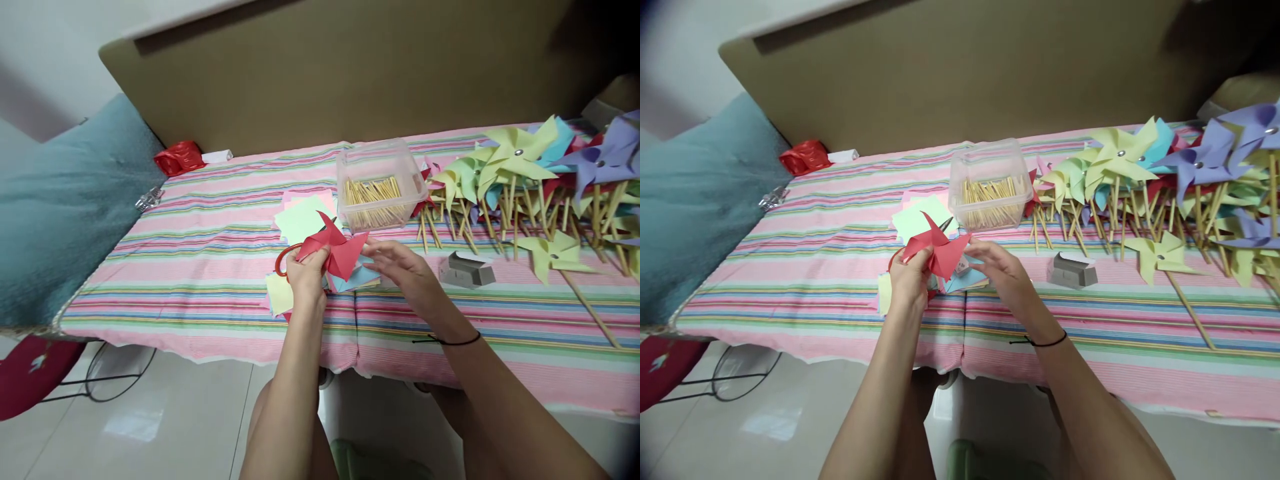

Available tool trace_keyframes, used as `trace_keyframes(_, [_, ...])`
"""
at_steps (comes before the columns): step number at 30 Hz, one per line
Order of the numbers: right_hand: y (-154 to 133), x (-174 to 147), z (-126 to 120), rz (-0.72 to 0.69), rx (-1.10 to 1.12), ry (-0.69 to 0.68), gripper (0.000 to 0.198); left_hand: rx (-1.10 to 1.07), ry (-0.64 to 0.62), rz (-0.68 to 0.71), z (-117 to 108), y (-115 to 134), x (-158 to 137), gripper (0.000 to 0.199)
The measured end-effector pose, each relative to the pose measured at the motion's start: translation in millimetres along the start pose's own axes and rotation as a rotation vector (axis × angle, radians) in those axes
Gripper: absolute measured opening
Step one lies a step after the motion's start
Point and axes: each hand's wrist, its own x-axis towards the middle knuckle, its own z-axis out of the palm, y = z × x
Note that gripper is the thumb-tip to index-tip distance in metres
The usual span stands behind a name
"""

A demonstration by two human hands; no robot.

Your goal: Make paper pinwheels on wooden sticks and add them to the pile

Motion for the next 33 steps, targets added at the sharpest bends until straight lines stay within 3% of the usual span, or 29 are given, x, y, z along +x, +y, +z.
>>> trace_keyframes(5, [8.7,-1.6,14.5,-0.062,-0.113,-0.047,0.013,0.001,-0.059,-0.091,2.7,-1.8,-4.9,0.037])
trace_keyframes(16, [12.1,-0.8,23.2,-0.031,-0.006,0.286,0.015,0.047,-0.143,-0.005,11.9,-11.3,-25.6,0.058])
trace_keyframes(22, [15.9,-1.0,27.3,-0.036,0.027,0.457,0.025,0.045,-0.222,0.009,15.8,-14.9,-33.1,0.057])
trace_keyframes(33, [11.0,3.3,26.8,0.038,0.210,0.530,0.071,0.083,-0.248,0.015,16.1,-13.7,-33.7,0.060])
